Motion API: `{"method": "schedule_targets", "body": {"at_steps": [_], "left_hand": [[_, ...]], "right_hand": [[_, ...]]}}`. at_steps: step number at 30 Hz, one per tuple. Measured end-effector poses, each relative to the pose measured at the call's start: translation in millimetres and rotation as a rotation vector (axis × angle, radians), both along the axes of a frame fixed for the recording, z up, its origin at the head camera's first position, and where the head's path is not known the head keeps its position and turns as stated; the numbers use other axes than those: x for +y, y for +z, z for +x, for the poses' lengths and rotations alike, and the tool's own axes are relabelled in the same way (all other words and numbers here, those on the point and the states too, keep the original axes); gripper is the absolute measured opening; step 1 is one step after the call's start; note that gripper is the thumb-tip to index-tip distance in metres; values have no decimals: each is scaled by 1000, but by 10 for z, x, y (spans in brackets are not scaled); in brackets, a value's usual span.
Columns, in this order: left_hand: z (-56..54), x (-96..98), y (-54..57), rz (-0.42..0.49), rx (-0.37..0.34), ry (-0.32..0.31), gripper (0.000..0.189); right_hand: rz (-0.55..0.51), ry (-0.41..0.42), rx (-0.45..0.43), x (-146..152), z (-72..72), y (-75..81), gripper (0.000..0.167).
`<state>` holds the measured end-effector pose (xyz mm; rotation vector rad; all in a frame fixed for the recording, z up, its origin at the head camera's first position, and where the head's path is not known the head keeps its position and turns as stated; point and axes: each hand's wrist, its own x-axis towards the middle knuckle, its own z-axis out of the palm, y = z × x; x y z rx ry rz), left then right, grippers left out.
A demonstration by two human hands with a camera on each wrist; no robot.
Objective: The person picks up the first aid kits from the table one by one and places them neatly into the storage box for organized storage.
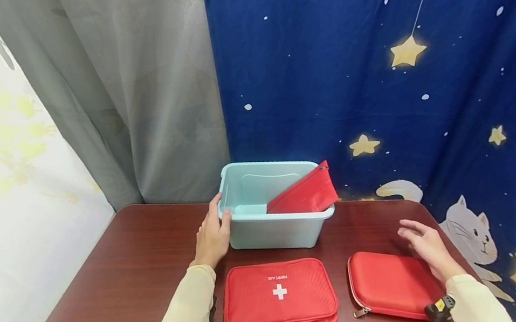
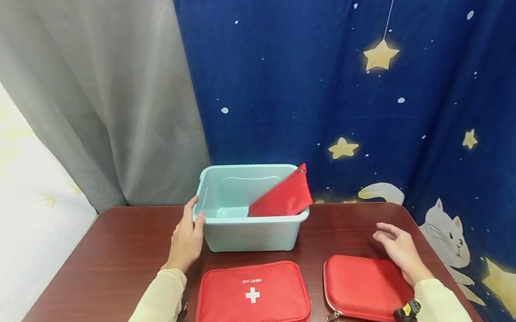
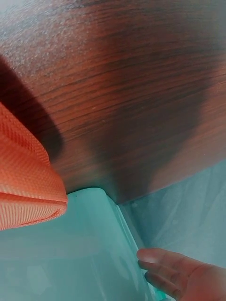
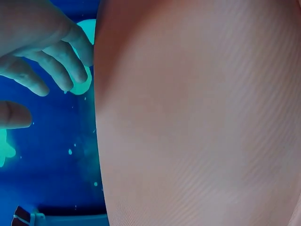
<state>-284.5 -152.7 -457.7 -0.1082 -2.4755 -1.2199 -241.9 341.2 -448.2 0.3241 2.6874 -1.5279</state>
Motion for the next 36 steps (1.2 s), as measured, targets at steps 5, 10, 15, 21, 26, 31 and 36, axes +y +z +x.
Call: {"method": "schedule_targets", "body": {"at_steps": [5,10,15,21,26,31,36], "left_hand": [[1,9,1,1,-1,0,54],[4,-1,7,6,1,-3,54],[-1,-23,11,6,14,6,53],[-11,-24,4,-2,18,-3,53],[-14,-15,3,3,23,-2,53],[-18,-5,5,7,28,-14,53],[-20,3,-7,9,23,-13,53]], "right_hand": [[-24,43,3,81,56,-29,59],[-26,71,-2,152,100,-82,61],[-39,79,-14,202,114,-125,62],[-57,73,-16,282,163,-156,62],[-31,95,-15,324,227,-199,61],[6,115,-63,339,304,-222,68],[93,144,-91,363,360,-246,74]]}}
